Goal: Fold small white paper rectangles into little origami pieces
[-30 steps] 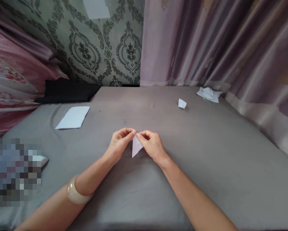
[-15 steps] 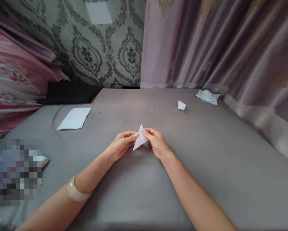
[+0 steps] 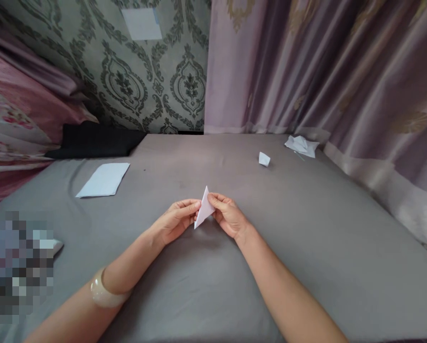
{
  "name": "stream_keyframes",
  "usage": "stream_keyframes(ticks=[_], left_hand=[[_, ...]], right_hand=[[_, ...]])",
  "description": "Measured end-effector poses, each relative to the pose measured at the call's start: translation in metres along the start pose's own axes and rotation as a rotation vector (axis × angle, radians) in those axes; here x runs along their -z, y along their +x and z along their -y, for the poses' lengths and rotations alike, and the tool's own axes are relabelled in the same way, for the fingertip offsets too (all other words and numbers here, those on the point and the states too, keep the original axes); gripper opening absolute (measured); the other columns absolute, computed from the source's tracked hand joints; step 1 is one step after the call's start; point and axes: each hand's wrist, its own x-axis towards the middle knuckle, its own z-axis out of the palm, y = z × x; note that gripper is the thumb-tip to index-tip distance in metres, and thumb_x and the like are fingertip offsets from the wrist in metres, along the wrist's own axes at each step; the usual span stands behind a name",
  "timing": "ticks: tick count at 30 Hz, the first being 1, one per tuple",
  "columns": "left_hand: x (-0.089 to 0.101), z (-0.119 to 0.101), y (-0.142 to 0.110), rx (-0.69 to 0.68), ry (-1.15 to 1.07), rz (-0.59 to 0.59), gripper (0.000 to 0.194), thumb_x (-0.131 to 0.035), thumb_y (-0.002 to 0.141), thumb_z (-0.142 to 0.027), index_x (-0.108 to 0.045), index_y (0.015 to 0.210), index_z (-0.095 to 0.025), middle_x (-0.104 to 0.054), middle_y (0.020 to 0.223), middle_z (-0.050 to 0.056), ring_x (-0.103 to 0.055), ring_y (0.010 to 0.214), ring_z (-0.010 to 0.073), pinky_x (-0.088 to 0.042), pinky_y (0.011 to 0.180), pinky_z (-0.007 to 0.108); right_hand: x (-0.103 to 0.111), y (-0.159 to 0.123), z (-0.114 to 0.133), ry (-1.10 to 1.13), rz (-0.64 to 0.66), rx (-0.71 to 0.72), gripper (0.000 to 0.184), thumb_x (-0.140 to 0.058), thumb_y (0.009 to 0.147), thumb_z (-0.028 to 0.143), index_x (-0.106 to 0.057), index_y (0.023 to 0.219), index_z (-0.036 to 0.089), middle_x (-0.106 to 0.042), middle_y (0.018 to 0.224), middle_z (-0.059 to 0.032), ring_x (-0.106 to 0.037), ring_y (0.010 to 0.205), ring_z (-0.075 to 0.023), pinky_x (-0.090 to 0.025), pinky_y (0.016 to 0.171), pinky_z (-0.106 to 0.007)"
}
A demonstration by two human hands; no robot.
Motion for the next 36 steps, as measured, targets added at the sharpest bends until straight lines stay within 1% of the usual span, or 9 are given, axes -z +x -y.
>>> stream_keyframes(ticks=[13, 16, 18, 21, 24, 28, 32, 34, 36], left_hand=[[-0.001, -0.001, -0.001, -0.024, 0.035, -0.048, 0.027, -0.081, 0.063, -0.032, -0.071, 0.077, -0.011, -0.063, 0.067, 0.003, -0.054, 0.06, 0.0076, -0.041, 0.064, 0.021], [-0.002, -0.001, -0.002, -0.139, 0.167, -0.117, 0.025, -0.077, 0.068, -0.032, -0.071, 0.083, -0.013, -0.067, 0.073, 0.004, -0.057, 0.065, 0.0105, -0.042, 0.066, 0.023], [-0.002, -0.001, -0.002, -0.245, 0.297, -0.152, 0.025, -0.073, 0.071, -0.032, -0.07, 0.089, -0.015, -0.068, 0.077, 0.004, -0.059, 0.07, 0.0129, -0.043, 0.068, 0.024], [0.0, -0.002, -0.002, -0.367, 0.544, -0.14, 0.025, -0.068, 0.074, -0.029, -0.069, 0.096, -0.016, -0.068, 0.078, 0.003, -0.058, 0.072, 0.0137, -0.041, 0.068, 0.023], [0.005, -0.004, 0.0, -0.399, 0.699, -0.098, 0.025, -0.065, 0.076, -0.028, -0.069, 0.099, -0.017, -0.066, 0.079, 0.003, -0.053, 0.067, 0.0122, -0.038, 0.064, 0.022], [0.008, -0.004, 0.0, -0.356, 0.701, -0.071, 0.021, -0.064, 0.076, -0.027, -0.07, 0.092, -0.015, -0.062, 0.072, 0.002, -0.048, 0.061, 0.0111, -0.035, 0.058, 0.022], [0.007, -0.001, 0.001, -0.328, 0.675, -0.057, 0.017, -0.064, 0.074, -0.028, -0.07, 0.08, -0.014, -0.056, 0.062, -0.001, -0.045, 0.056, 0.0099, -0.032, 0.055, 0.021], [0.006, 0.001, 0.001, -0.361, 0.685, -0.104, 0.015, -0.064, 0.074, -0.028, -0.068, 0.078, -0.014, -0.054, 0.061, -0.002, -0.043, 0.055, 0.0092, -0.032, 0.054, 0.021], [0.006, 0.002, 0.002, -0.428, 0.713, -0.204, 0.013, -0.062, 0.073, -0.026, -0.065, 0.078, -0.014, -0.052, 0.06, -0.003, -0.041, 0.054, 0.0085, -0.031, 0.053, 0.02]], right_hand=[[0.0, 0.001, 0.0, 0.023, 0.038, -0.025, 0.03, -0.079, 0.062, 0.043, -0.065, 0.073, 0.019, -0.064, 0.066, 0.0012, -0.059, 0.064, -0.0147, -0.048, 0.071, -0.032], [0.002, 0.003, -0.002, -0.015, -0.004, 0.04, 0.029, -0.079, 0.063, 0.043, -0.068, 0.074, 0.019, -0.064, 0.068, 0.0014, -0.056, 0.064, -0.0123, -0.046, 0.07, -0.028], [0.003, 0.004, -0.005, -0.104, -0.04, 0.099, 0.029, -0.077, 0.065, 0.044, -0.07, 0.077, 0.019, -0.065, 0.07, 0.0013, -0.055, 0.064, -0.0112, -0.044, 0.069, -0.026], [0.003, 0.005, -0.007, -0.288, -0.104, 0.212, 0.028, -0.072, 0.07, 0.045, -0.07, 0.081, 0.019, -0.064, 0.072, 0.0016, -0.053, 0.066, -0.011, -0.043, 0.071, -0.026], [0.001, 0.003, -0.006, -0.464, -0.117, 0.332, 0.023, -0.066, 0.076, 0.043, -0.069, 0.08, 0.02, -0.062, 0.076, 0.0008, -0.054, 0.073, -0.0125, -0.043, 0.074, -0.027], [-0.003, -0.001, -0.005, -0.621, -0.083, 0.48, 0.017, -0.062, 0.081, 0.037, -0.069, 0.078, 0.022, -0.059, 0.087, -0.0013, -0.055, 0.084, -0.0144, -0.042, 0.076, -0.027], [-0.007, -0.003, -0.006, -0.691, -0.085, 0.533, 0.016, -0.06, 0.083, 0.036, -0.069, 0.08, 0.023, -0.059, 0.089, -0.0026, -0.056, 0.085, -0.0152, -0.044, 0.075, -0.028], [-0.008, -0.003, -0.008, -0.715, -0.121, 0.557, 0.017, -0.06, 0.083, 0.037, -0.069, 0.088, 0.023, -0.059, 0.096, -0.0038, -0.057, 0.088, -0.0157, -0.046, 0.077, -0.028], [-0.01, -0.003, -0.01, -0.744, -0.184, 0.585, 0.024, -0.061, 0.082, 0.037, -0.065, 0.101, 0.024, -0.058, 0.108, -0.0057, -0.058, 0.092, -0.0169, -0.048, 0.078, -0.03]])
